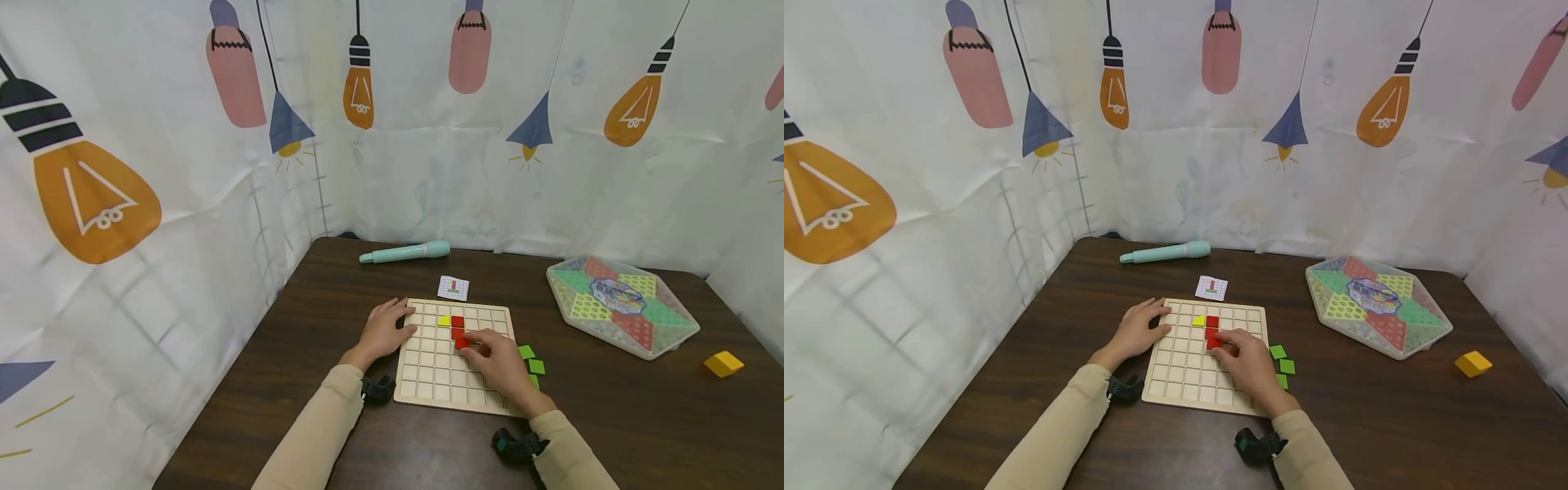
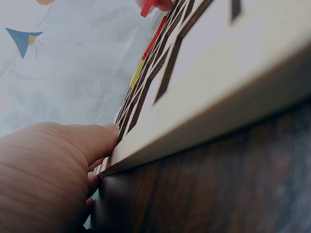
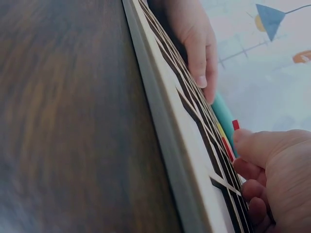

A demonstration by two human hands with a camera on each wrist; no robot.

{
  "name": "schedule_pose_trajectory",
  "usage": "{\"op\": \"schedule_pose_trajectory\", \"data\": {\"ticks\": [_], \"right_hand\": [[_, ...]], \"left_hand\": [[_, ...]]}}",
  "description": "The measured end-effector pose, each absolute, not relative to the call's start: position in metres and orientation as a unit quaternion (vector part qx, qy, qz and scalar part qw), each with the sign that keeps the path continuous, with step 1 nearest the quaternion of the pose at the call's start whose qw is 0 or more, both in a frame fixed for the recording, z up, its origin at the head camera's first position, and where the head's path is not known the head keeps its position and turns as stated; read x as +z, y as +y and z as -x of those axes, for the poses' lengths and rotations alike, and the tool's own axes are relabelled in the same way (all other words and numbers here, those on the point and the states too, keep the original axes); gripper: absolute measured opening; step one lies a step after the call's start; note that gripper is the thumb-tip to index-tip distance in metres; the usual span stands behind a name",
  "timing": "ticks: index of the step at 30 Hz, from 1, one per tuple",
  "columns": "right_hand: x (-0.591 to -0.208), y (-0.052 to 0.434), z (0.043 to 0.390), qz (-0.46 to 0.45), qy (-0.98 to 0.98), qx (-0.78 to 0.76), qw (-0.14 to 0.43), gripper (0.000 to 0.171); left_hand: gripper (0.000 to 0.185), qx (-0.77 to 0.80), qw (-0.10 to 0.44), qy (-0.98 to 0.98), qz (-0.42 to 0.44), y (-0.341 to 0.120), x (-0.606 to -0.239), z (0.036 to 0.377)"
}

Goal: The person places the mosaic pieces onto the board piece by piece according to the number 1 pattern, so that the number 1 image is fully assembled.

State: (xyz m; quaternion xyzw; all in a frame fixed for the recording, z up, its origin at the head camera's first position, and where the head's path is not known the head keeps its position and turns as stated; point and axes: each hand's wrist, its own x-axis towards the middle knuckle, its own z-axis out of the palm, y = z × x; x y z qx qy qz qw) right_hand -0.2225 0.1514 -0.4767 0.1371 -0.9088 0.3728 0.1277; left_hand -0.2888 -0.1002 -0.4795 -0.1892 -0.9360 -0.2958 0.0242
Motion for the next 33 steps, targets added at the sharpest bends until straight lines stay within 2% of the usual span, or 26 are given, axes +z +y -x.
{"op": "schedule_pose_trajectory", "data": {"ticks": [8, 33], "right_hand": [[-0.4773, 0.1496, 0.2241, -0.147, -0.915, 0.350, 0.138, 0.024], [-0.4787, 0.1431, 0.2233, -0.119, -0.933, 0.314, 0.132, 0.023]], "left_hand": [[0.043, -0.303, 0.036, -0.931, 0.198, -0.1007, -0.4797, 0.2882], [0.044, -0.304, 0.027, -0.932, 0.198, -0.0997, -0.4774, 0.2871]]}}
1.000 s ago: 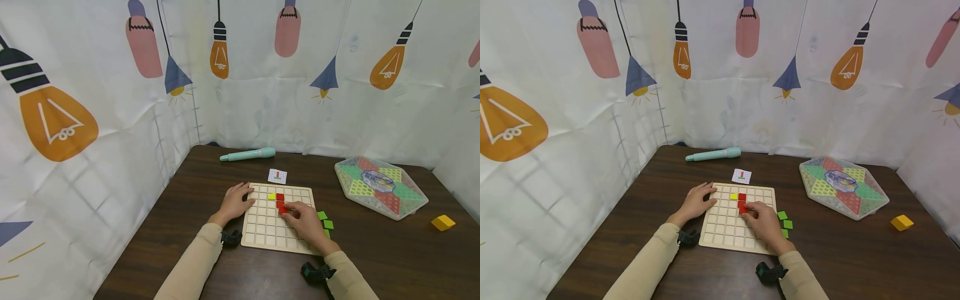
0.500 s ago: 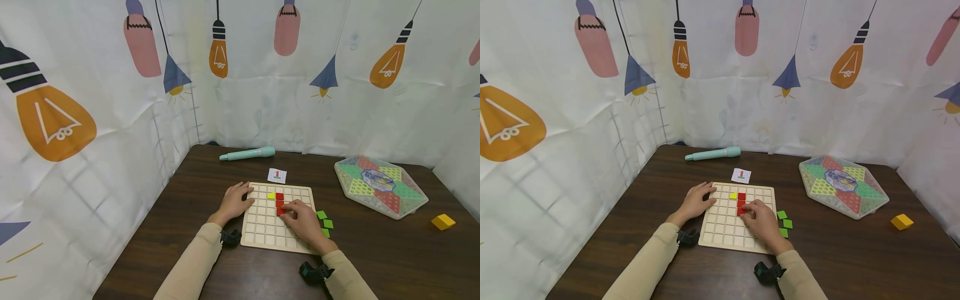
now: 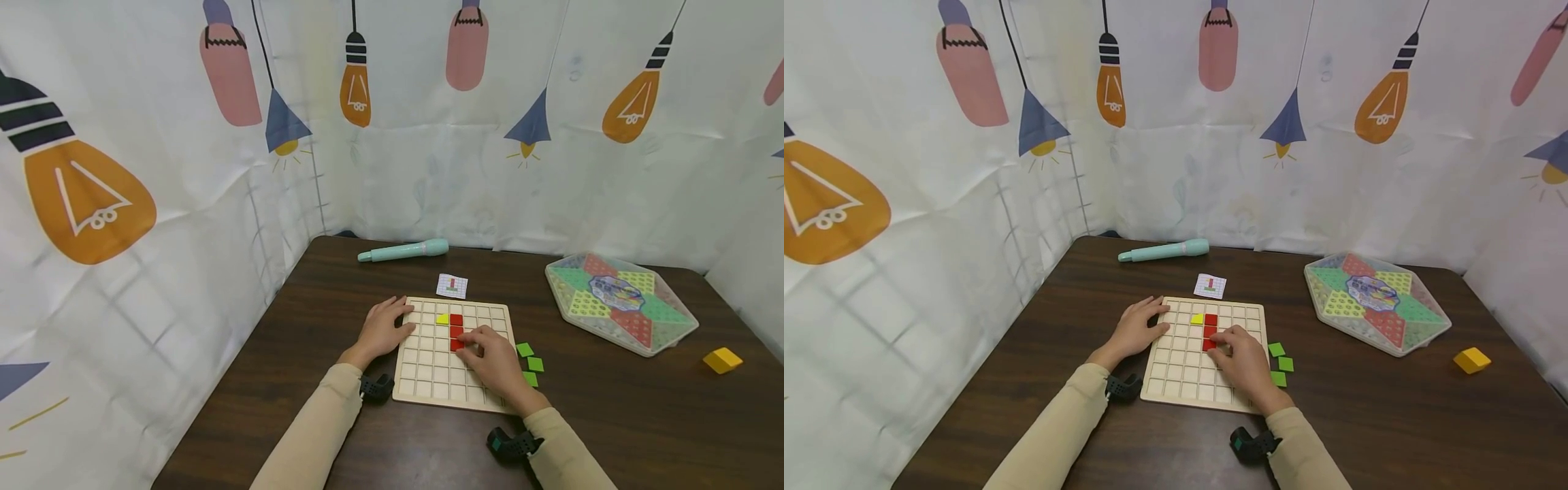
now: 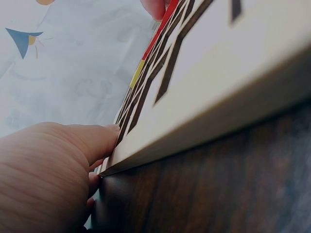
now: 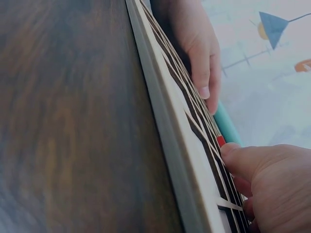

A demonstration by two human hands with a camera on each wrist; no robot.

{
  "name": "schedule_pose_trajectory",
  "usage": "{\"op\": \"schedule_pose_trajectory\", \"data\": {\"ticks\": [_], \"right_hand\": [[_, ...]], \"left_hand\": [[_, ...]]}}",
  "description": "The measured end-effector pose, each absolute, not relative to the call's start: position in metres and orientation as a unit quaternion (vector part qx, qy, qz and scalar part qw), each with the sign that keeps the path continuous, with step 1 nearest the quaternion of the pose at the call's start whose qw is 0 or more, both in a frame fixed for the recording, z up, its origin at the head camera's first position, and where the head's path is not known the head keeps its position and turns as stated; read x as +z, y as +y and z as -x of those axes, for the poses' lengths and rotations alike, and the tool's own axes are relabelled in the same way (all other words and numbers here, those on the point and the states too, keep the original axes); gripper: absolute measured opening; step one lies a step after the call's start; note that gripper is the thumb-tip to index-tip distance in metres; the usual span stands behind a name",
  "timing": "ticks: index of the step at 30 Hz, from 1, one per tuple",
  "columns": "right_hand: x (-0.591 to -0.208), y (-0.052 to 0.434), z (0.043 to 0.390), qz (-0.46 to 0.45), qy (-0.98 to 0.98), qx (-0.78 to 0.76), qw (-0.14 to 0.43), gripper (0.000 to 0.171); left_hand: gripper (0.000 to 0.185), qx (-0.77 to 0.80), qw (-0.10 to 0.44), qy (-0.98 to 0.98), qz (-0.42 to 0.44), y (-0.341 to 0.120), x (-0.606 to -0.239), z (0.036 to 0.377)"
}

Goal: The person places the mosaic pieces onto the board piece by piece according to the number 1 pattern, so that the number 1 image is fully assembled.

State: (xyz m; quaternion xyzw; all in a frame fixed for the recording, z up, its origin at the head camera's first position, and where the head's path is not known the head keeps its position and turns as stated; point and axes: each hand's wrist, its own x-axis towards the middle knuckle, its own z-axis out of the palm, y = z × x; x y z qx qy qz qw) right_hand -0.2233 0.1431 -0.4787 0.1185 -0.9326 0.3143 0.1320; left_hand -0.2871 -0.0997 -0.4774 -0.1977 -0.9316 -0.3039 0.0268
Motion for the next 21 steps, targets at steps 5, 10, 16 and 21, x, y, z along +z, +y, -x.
{"op": "schedule_pose_trajectory", "data": {"ticks": [5, 10, 16, 21], "right_hand": [[-0.4778, 0.1426, 0.2224, -0.117, -0.933, 0.317, 0.128, 0.023], [-0.4776, 0.1417, 0.2222, -0.112, -0.935, 0.313, 0.122, 0.022], [-0.4786, 0.1409, 0.2219, -0.111, -0.931, 0.321, 0.131, 0.022], [-0.4796, 0.1410, 0.2218, -0.109, -0.930, 0.325, 0.136, 0.022]], "left_hand": [[0.044, -0.301, 0.025, -0.934, 0.193, -0.1001, -0.4776, 0.2874], [0.044, -0.300, 0.025, -0.934, 0.193, -0.0997, -0.4768, 0.2873], [0.044, -0.302, 0.021, -0.934, 0.189, -0.0996, -0.4767, 0.2870], [0.044, -0.297, 0.021, -0.936, 0.188, -0.0992, -0.4771, 0.2874]]}}
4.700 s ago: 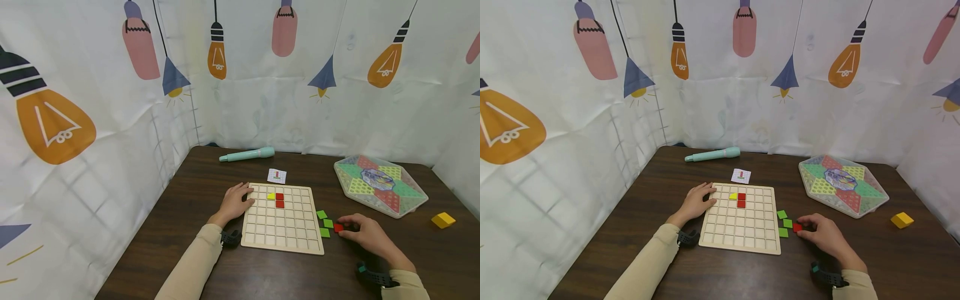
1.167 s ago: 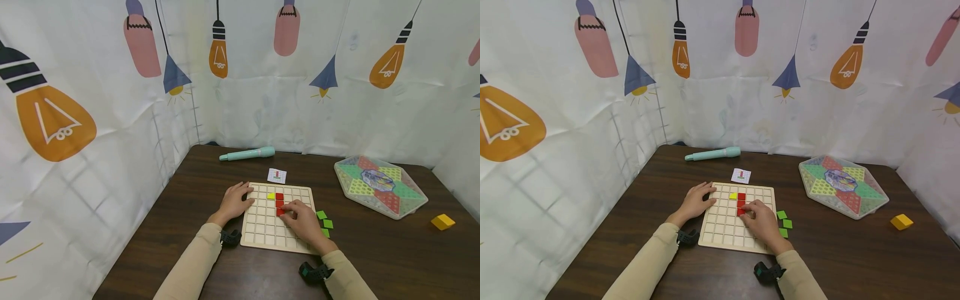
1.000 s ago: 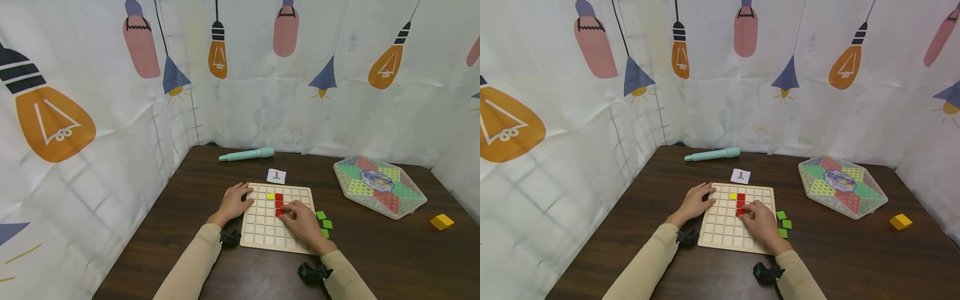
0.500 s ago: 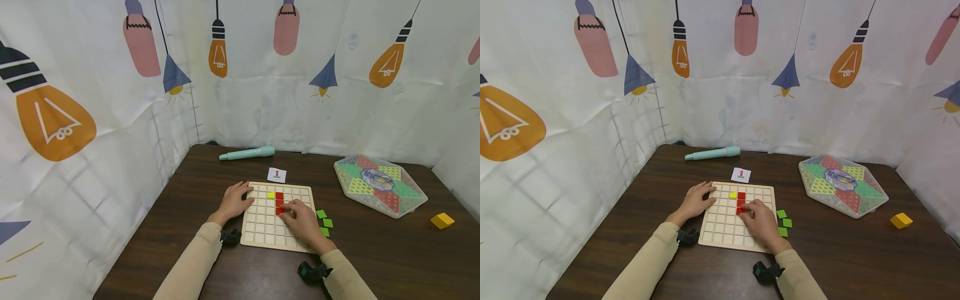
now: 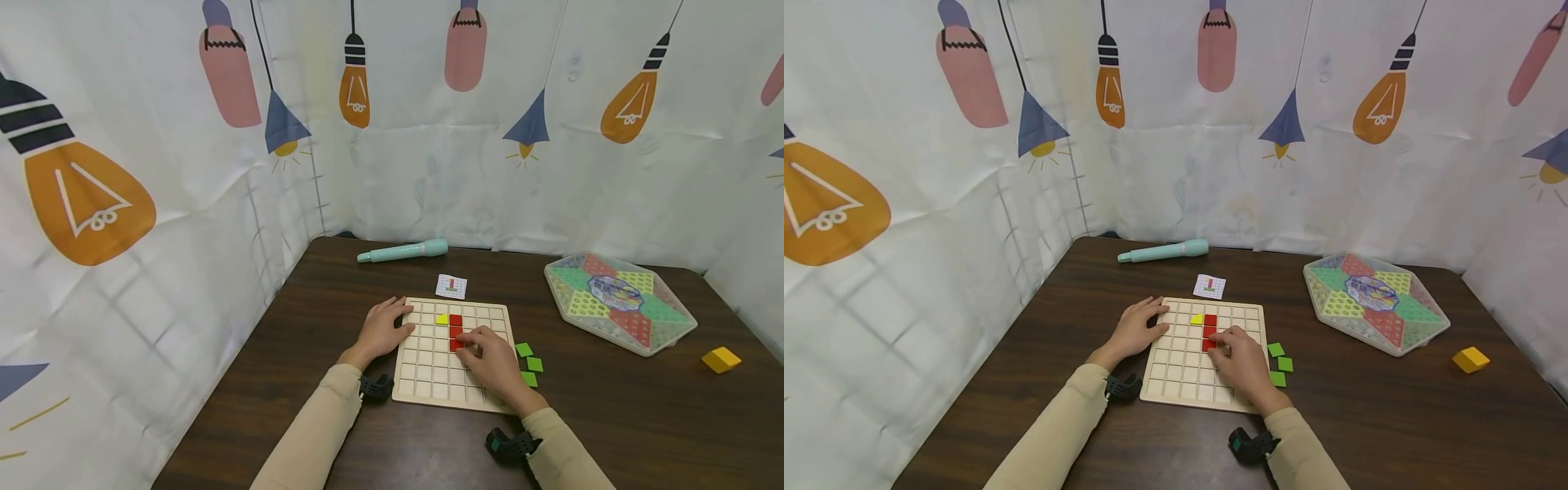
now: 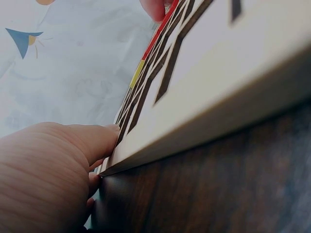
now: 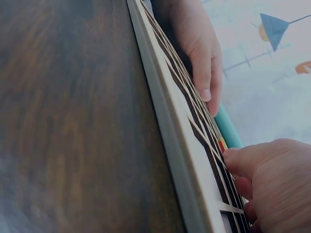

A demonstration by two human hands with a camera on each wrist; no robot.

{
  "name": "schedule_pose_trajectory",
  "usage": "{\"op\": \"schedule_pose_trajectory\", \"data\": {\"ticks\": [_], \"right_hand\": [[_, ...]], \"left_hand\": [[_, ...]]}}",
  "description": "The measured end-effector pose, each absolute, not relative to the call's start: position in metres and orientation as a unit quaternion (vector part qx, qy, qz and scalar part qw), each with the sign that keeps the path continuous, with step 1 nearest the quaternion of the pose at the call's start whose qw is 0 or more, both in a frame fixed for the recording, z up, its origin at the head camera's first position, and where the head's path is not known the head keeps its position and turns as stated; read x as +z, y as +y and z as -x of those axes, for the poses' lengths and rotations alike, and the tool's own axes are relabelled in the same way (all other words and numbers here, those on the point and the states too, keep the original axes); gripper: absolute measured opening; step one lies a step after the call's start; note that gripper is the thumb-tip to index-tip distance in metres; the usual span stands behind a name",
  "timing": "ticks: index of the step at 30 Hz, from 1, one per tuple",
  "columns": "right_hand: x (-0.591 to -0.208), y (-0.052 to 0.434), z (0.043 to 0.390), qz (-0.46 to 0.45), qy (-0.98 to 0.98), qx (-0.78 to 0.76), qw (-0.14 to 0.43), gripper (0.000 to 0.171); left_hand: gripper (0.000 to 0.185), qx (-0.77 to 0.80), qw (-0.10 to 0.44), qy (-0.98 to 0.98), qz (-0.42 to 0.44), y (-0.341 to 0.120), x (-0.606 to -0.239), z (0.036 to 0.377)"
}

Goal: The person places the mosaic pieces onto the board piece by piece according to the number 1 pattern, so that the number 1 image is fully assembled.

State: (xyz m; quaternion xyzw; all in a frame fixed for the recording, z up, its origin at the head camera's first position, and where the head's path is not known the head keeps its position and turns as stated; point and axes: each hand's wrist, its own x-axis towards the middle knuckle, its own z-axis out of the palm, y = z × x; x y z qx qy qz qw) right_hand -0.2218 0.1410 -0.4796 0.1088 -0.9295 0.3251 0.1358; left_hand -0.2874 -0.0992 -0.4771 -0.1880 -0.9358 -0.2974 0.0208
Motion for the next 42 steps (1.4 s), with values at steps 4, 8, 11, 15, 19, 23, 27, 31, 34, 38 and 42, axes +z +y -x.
{"op": "schedule_pose_trajectory", "data": {"ticks": [4, 8, 11, 15, 19, 23, 27, 31, 34, 38, 42], "right_hand": [[-0.480, 0.141, 0.222, -0.110, -0.930, 0.323, 0.139, 0.022], [-0.479, 0.142, 0.222, -0.111, -0.929, 0.326, 0.137, 0.021], [-0.478, 0.142, 0.222, -0.108, -0.925, 0.340, 0.130, 0.019], [-0.476, 0.143, 0.220, -0.097, -0.912, 0.382, 0.117, 0.016], [-0.471, 0.147, 0.218, -0.092, -0.896, 0.421, 0.111, 0.016], [-0.464, 0.156, 0.217, -0.098, -0.886, 0.436, 0.120, 0.017], [-0.462, 0.169, 0.219, -0.101, -0.883, 0.436, 0.142, 0.017], [-0.460, 0.184, 0.221, -0.100, -0.884, 0.426, 0.164, 0.019], [-0.460, 0.197, 0.222, -0.097, -0.885, 0.421, 0.173, 0.024], [-0.456, 0.213, 0.222, -0.083, -0.890, 0.419, 0.159, 0.031], [-0.452, 0.226, 0.220, -0.067, -0.904, 0.398, 0.141, 0.033]], "left_hand": [[0.044, -0.294, 0.022, -0.937, 0.189, -0.099, -0.477, 0.288], [0.044, -0.295, 0.025, -0.936, 0.192, -0.099, -0.478, 0.288], [0.044, -0.298, 0.025, -0.935, 0.193, -0.099, -0.478, 0.288], [0.044, -0.303, 0.025, -0.933, 0.193, -0.100, -0.478, 0.287], [0.044, -0.301, 0.025, -0.934, 0.191, -0.100, -0.479, 0.287], [0.044, -0.297, 0.027, -0.935, 0.190, -0.099, -0.480, 0.288], [0.044, -0.295, 0.028, -0.935, 0.192, -0.100, -0.480, 0.289], [0.044, -0.296, 0.025, -0.935, 0.193, -0.100, -0.480, 0.288], [0.045, -0.301, 0.022, -0.933, 0.194, -0.100, -0.479, 0.288], [0.044, -0.302, 0.024, -0.933, 0.195, -0.101, -0.479, 0.288], [0.044, -0.303, 0.024, -0.932, 0.196, -0.100, -0.478, 0.288]]}}
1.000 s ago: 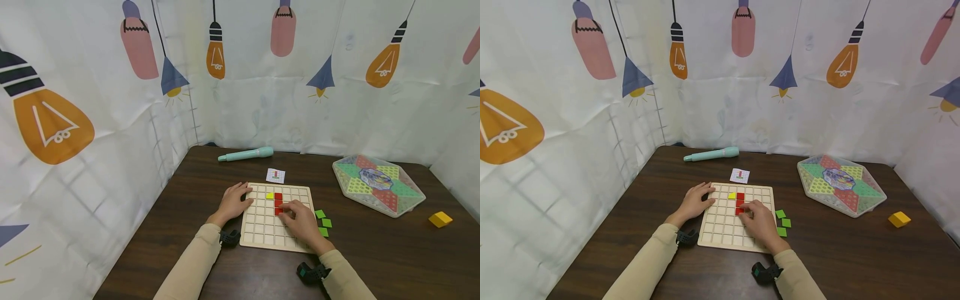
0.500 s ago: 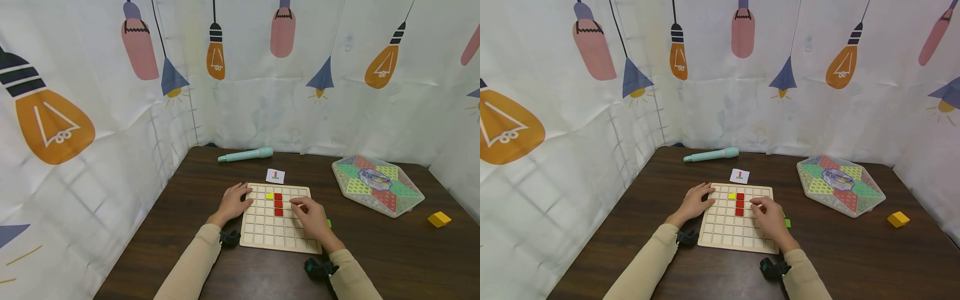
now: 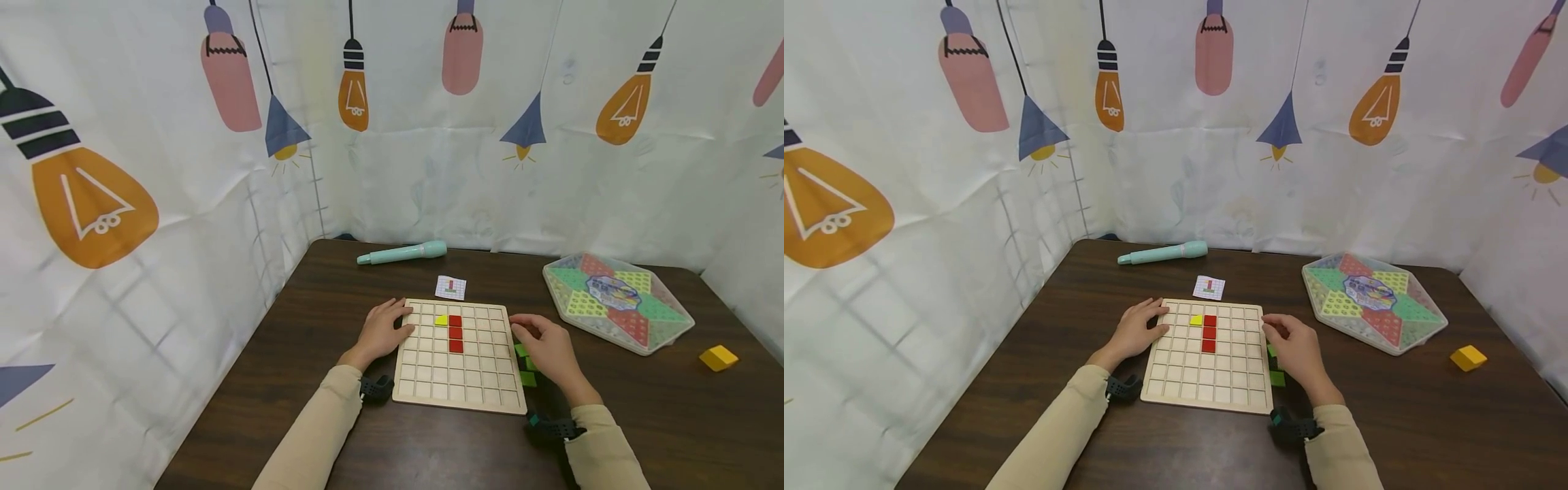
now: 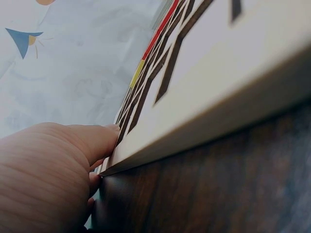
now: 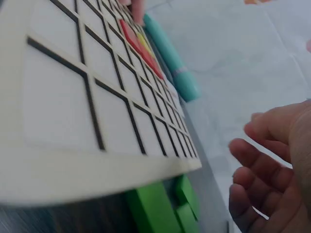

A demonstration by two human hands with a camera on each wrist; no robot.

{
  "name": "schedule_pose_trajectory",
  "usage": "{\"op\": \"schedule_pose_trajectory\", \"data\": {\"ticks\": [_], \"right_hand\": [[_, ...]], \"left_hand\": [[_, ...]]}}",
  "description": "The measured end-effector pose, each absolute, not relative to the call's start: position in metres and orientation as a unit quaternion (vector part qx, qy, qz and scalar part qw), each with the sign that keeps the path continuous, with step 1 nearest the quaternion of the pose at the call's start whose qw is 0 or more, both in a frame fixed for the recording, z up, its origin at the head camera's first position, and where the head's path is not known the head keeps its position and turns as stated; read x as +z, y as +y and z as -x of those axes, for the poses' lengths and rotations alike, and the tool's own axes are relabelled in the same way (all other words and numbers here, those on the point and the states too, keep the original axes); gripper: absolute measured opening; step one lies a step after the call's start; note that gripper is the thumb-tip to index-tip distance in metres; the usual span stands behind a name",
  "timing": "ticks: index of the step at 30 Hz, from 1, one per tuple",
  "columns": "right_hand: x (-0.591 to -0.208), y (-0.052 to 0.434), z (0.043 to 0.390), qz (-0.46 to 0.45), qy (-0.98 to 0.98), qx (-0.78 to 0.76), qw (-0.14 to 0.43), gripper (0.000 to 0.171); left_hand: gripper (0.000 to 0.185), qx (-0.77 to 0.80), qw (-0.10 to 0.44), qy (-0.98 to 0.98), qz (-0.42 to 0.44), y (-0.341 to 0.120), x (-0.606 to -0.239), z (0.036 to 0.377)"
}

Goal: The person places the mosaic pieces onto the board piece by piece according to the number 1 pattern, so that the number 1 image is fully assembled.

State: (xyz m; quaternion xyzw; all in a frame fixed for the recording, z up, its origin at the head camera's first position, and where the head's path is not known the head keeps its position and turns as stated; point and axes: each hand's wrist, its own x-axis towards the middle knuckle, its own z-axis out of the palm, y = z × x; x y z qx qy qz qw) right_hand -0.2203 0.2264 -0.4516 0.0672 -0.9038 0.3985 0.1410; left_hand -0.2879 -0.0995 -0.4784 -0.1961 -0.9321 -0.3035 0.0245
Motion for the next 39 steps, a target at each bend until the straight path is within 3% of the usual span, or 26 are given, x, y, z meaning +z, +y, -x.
{"op": "schedule_pose_trajectory", "data": {"ticks": [6, 20, 39], "right_hand": [[-0.447, 0.239, 0.218, -0.054, -0.920, 0.372, 0.114, 0.036], [-0.438, 0.254, 0.213, -0.020, -0.954, 0.298, -0.032, 0.040], [-0.449, 0.247, 0.218, -0.052, -0.955, 0.290, -0.015, 0.037]], "left_hand": [[0.046, -0.310, 0.021, -0.930, 0.197, -0.100, -0.479, 0.286], [0.040, -0.351, 0.035, -0.920, 0.170, -0.103, -0.481, 0.280], [0.037, -0.367, 0.037, -0.916, 0.161, -0.104, -0.481, 0.280]]}}
